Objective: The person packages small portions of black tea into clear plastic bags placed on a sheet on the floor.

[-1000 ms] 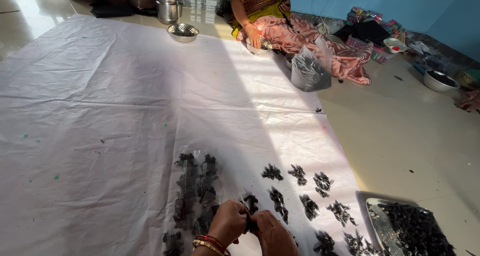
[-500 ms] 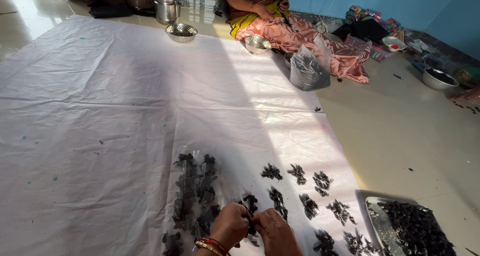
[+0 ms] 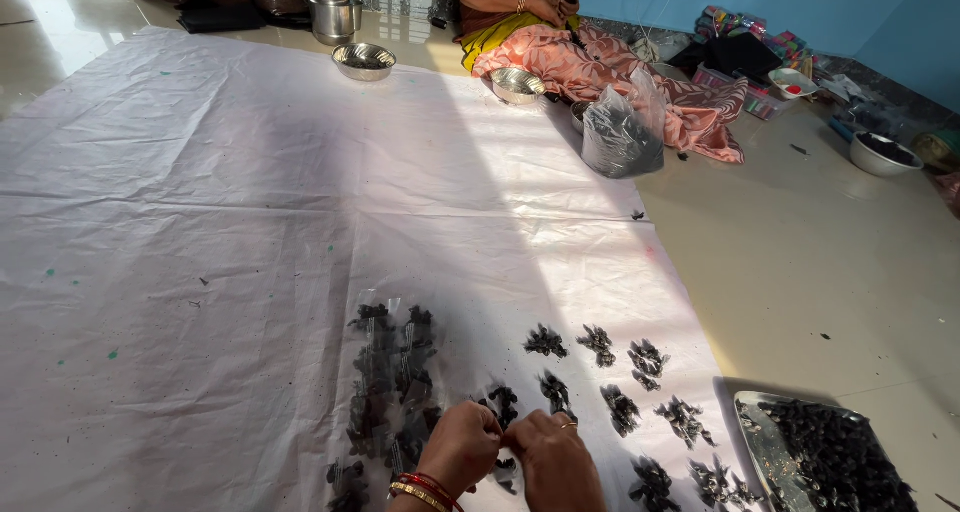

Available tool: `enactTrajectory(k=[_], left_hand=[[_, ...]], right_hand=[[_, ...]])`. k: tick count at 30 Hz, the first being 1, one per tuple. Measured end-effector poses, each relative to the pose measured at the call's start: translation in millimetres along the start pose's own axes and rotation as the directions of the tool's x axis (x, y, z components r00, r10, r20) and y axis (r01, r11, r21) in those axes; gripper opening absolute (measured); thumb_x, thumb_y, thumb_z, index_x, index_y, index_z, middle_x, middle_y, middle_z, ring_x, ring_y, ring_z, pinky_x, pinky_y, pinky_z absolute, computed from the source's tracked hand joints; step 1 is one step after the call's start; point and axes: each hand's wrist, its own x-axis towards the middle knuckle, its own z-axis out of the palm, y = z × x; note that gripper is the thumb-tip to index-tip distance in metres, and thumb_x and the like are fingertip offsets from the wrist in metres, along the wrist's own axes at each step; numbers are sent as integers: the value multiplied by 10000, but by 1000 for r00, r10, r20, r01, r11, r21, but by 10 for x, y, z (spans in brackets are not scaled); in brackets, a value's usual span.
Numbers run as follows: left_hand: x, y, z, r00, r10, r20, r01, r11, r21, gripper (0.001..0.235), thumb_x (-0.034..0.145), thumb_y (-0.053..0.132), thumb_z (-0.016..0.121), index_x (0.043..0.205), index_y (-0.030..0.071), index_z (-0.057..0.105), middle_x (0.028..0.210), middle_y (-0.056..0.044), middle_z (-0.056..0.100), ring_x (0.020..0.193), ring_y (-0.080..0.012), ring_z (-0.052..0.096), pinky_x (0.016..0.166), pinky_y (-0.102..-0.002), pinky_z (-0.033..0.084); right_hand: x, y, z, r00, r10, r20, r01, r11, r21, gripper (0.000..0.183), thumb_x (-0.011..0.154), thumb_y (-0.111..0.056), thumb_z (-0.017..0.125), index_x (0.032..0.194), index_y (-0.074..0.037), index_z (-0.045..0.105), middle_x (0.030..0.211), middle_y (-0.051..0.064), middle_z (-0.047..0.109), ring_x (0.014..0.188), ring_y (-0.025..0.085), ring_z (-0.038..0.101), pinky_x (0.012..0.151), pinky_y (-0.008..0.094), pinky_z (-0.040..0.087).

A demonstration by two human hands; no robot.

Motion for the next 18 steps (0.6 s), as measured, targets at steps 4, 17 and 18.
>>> enactTrajectory(k=[4,17,18], left_hand=[[-50,38,-80,996,-34,-81,33,999,-14,211,953,37,586,930,29,796,801,-119,768,561,-190,682,489,-344,571],[-161,87,-449,943,-44,-328,86,990,113,152,900,98,681,878,-2,794,854,-179,780,711,-252,751,731,-405,614],[-198,119,-444,943,-52,-328,100,986,131,179,924,84,645,880,-5,794,840,-184,783,680,-250,746,709,-407,616]], right_hand=[[175,-196,-468,927,372,-46,-304,819,486,167,908,-90,617,1024,-117,735,984,85,749,917,196,757,815,371,625],[537,198,903,938,30,344,-54,997,59,361,1008,-76,465,1347,-104,588,1723,31,47,1565,332,-4,1218,423,290],[492,151,836,923,70,377,-81,997,13,305,1021,-95,464,1286,-95,616,1728,26,62,1576,317,12,1224,415,296]])
